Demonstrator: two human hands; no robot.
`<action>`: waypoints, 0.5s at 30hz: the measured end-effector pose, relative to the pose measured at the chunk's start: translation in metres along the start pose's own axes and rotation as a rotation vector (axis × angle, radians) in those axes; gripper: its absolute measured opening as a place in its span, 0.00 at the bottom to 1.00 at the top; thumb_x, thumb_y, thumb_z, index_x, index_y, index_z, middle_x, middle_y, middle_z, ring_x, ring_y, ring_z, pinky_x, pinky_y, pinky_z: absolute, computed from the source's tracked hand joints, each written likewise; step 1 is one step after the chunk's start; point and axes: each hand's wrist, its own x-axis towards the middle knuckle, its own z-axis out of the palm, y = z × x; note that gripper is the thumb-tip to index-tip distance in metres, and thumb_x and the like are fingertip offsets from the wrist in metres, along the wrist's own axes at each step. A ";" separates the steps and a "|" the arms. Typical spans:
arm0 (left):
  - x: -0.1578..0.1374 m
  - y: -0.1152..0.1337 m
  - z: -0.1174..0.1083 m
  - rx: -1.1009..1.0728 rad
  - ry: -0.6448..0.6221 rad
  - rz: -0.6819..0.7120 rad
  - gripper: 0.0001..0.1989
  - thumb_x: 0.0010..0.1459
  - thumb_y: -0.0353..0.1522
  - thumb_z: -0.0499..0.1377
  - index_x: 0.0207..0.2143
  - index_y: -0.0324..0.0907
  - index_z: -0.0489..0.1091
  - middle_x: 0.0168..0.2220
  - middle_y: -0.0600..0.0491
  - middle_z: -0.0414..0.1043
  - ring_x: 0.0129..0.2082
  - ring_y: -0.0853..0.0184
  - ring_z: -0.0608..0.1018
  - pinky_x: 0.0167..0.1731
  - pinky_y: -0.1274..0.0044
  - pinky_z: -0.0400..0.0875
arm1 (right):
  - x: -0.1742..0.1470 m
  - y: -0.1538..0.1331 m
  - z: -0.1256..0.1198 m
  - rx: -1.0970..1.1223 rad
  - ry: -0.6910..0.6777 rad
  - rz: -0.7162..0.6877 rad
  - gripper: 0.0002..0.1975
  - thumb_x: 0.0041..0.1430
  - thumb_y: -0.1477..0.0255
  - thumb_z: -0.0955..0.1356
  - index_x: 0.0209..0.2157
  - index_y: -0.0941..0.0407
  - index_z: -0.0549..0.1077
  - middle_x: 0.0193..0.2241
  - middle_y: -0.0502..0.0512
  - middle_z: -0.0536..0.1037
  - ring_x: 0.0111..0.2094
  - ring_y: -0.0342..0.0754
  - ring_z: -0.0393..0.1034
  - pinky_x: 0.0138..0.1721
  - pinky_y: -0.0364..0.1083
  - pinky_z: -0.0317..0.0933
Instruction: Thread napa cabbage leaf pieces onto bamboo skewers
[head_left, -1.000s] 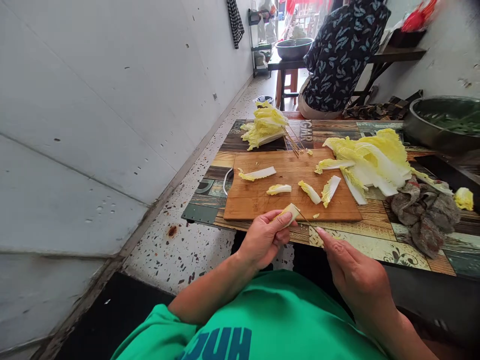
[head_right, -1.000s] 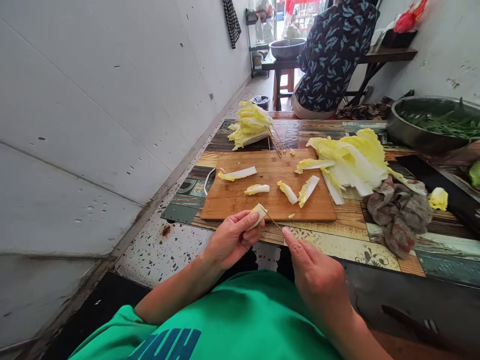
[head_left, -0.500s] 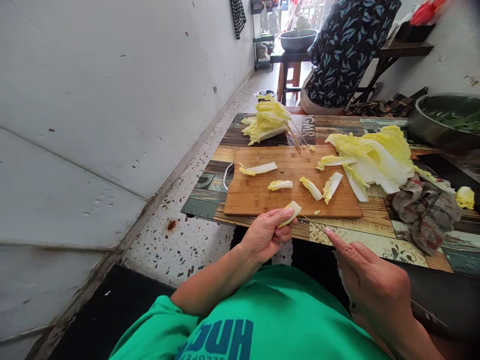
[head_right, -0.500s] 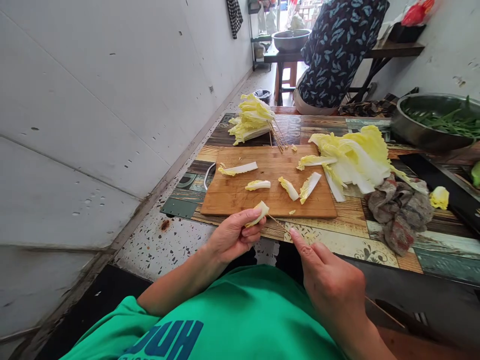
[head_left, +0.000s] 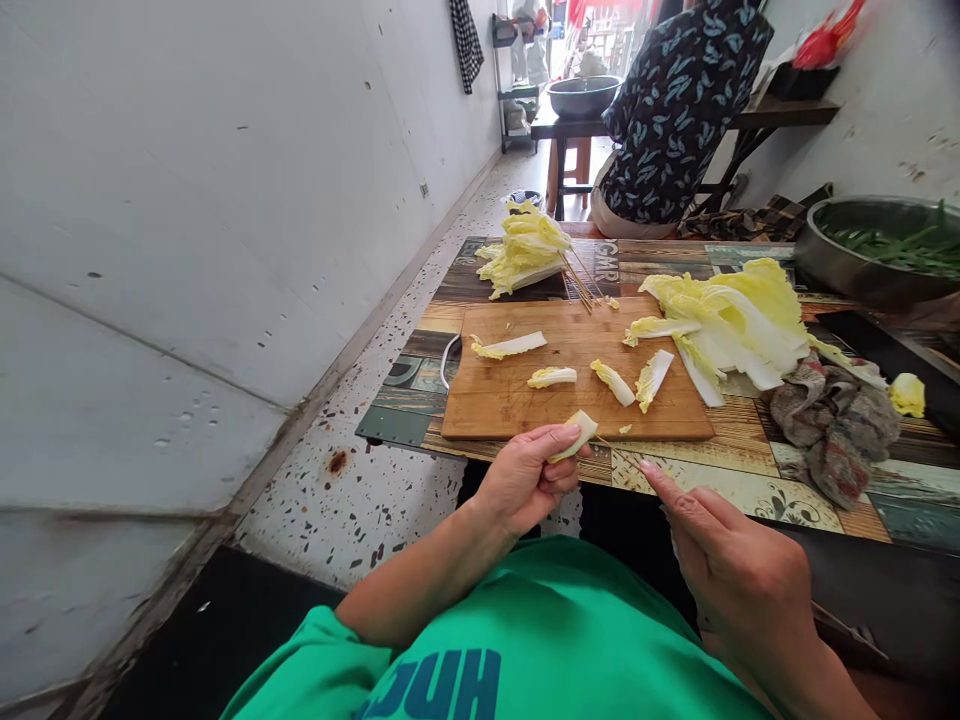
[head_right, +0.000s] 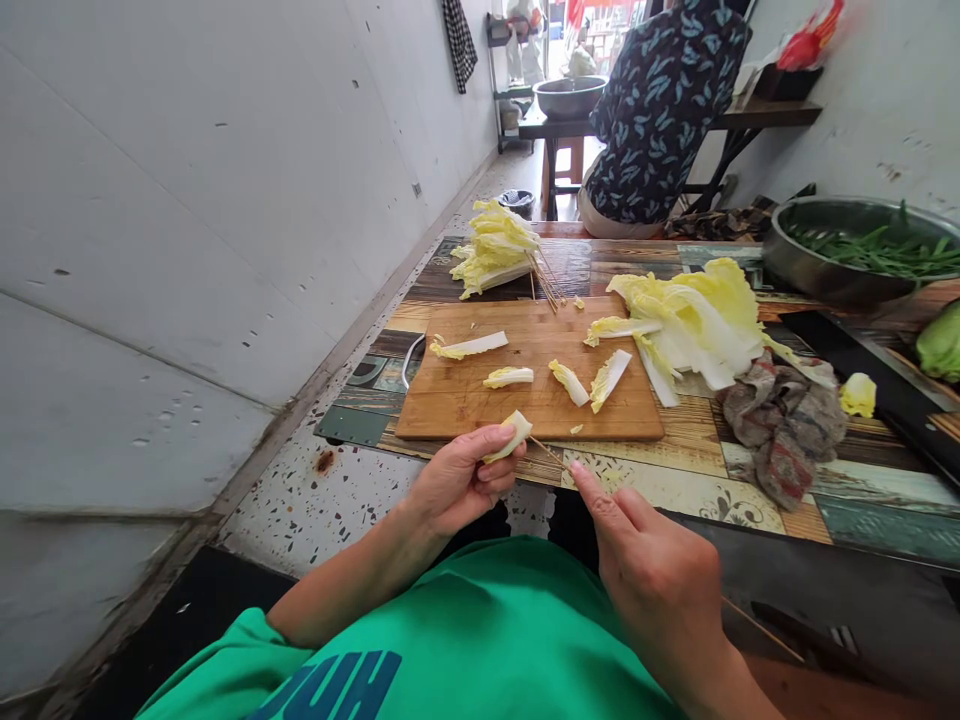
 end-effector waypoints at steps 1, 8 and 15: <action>0.000 0.000 0.000 0.005 -0.001 0.005 0.18 0.39 0.34 0.74 0.26 0.33 0.71 0.24 0.54 0.70 0.15 0.84 0.56 0.16 0.85 0.44 | 0.000 0.000 0.000 -0.004 0.002 -0.001 0.19 0.70 0.76 0.61 0.59 0.51 0.70 0.24 0.46 0.75 0.18 0.41 0.66 0.21 0.45 0.47; -0.003 -0.005 0.004 0.079 0.022 0.133 0.18 0.40 0.37 0.74 0.26 0.32 0.73 0.23 0.53 0.70 0.15 0.84 0.57 0.17 0.84 0.45 | -0.004 -0.001 -0.004 -0.008 0.002 0.005 0.18 0.71 0.75 0.61 0.58 0.52 0.71 0.26 0.47 0.77 0.20 0.40 0.68 0.21 0.45 0.48; -0.004 -0.006 0.006 0.081 0.025 0.139 0.18 0.41 0.36 0.74 0.25 0.33 0.73 0.23 0.54 0.70 0.16 0.84 0.56 0.17 0.83 0.45 | -0.005 -0.003 -0.005 -0.009 0.021 0.024 0.18 0.70 0.76 0.62 0.57 0.53 0.73 0.26 0.47 0.79 0.21 0.41 0.71 0.21 0.44 0.50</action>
